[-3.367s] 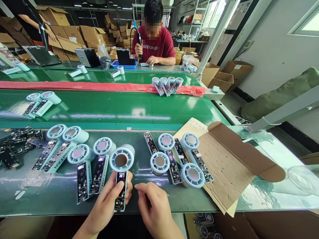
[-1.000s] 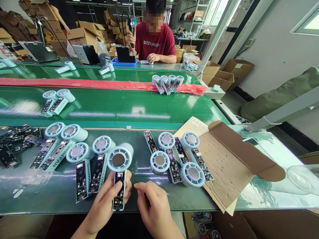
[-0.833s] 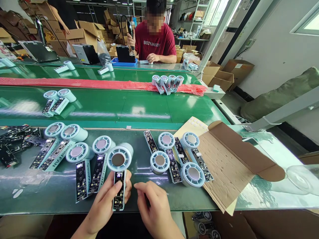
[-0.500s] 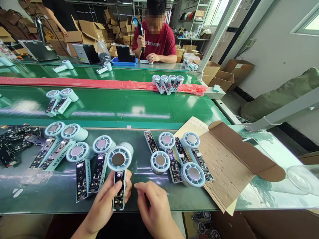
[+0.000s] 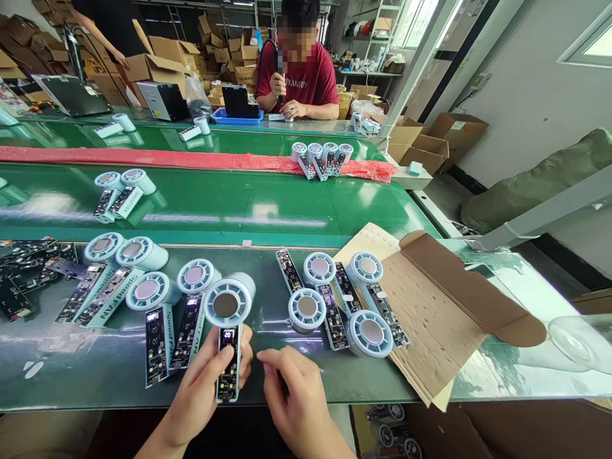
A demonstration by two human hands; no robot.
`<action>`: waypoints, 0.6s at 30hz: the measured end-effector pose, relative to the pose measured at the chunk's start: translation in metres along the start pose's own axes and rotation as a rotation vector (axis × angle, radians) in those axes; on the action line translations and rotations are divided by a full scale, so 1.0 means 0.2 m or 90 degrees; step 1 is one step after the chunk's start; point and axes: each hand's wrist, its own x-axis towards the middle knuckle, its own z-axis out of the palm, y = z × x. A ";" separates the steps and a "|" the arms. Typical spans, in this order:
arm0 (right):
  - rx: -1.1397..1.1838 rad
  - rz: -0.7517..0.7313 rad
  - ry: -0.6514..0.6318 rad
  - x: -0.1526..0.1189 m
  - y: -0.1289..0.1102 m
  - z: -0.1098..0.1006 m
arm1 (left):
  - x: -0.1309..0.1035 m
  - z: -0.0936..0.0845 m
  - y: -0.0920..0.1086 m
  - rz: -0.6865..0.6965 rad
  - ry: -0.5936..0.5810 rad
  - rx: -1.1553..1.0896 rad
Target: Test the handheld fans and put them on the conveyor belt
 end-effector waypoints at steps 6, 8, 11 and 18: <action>0.020 -0.042 0.076 0.11 -0.15 -0.13 | -0.01 -0.01 -0.01 -0.004 -0.002 -0.063; 0.014 -0.073 0.092 0.21 -0.23 -0.21 | -0.01 -0.01 -0.01 -0.004 -0.002 -0.080; -0.027 -0.074 0.096 0.41 -0.31 -0.33 | -0.02 0.00 -0.01 0.004 -0.003 -0.112; -0.015 -0.032 -0.073 1.03 -0.30 -0.25 | -0.15 0.00 0.09 0.048 0.040 -0.211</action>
